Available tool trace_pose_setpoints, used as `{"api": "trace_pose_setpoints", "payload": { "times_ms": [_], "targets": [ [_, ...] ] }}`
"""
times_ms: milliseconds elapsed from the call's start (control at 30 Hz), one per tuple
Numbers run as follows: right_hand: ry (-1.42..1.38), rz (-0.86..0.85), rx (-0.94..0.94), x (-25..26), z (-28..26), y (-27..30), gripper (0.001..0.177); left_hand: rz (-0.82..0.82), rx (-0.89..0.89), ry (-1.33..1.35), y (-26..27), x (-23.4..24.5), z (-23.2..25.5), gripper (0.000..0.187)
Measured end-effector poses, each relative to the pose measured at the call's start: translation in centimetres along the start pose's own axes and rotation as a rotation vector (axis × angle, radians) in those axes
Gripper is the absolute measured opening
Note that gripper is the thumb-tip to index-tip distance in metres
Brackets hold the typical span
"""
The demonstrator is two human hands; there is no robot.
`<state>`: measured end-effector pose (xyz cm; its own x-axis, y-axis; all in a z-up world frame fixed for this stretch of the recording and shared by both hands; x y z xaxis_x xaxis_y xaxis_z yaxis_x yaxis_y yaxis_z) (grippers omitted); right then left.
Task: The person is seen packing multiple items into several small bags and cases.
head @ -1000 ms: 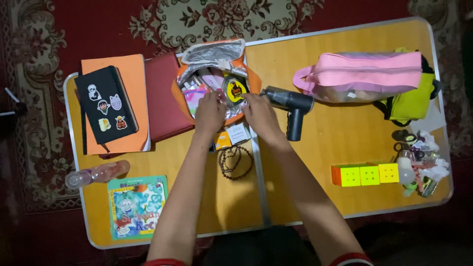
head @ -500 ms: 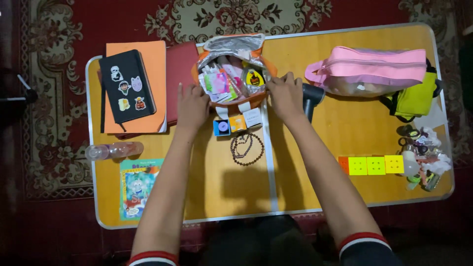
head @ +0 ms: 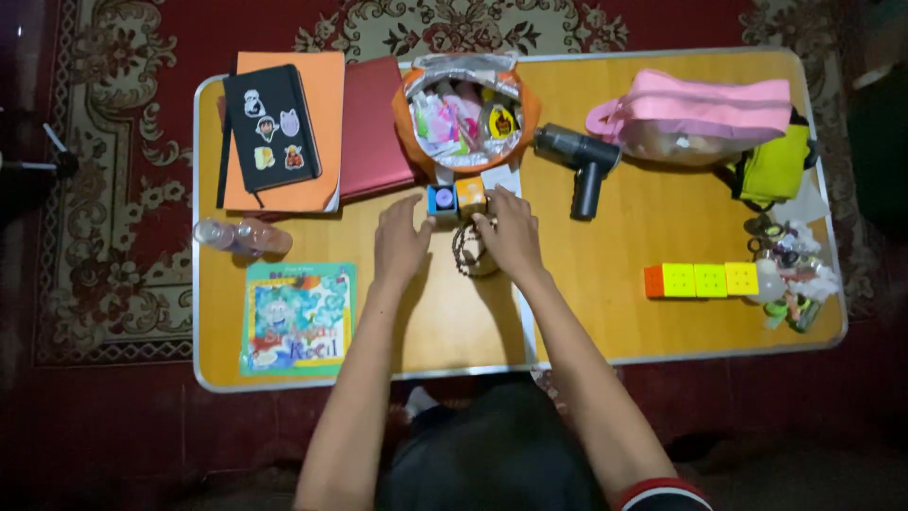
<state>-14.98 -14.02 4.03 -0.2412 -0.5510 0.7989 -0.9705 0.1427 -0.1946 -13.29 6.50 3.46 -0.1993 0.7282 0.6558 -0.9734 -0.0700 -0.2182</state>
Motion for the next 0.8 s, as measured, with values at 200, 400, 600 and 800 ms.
{"api": "trace_pose_setpoints", "payload": {
  "times_ms": [200, 400, 600, 800],
  "targets": [
    [-0.082, 0.03, -0.056, -2.3, 0.1, 6.9, 0.051, -0.042, 0.197, 0.071, 7.9, 1.2, -0.7, 0.043],
    [-0.045, -0.003, -0.05, -3.1, 1.1, 10.4, 0.049, -0.125, 0.157, 0.039, 10.2, 1.3, -0.9, 0.041],
    [0.158, -0.104, -0.042, -5.7, 5.5, 11.3, 0.043, -0.179, -0.075, -0.028, 10.6, -2.9, -2.0, 0.04],
    [0.237, -0.099, 0.155, -7.6, 7.6, 9.8, 0.042, -0.227, -0.278, -0.085, 10.0, -8.5, -2.6, 0.049]
  ]
}}
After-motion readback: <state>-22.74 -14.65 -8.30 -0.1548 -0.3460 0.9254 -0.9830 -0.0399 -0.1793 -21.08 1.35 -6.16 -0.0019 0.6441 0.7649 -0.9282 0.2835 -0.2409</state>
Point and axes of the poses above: each hand's wrist, its own y-axis away from the middle knuckle, its own x-axis out of the back of the hand, z = x × y, the point moved 3 cm from there along -y, towards the middle knuckle, and after that the axes turned 12 degrees about z, right-handed, at the moved point
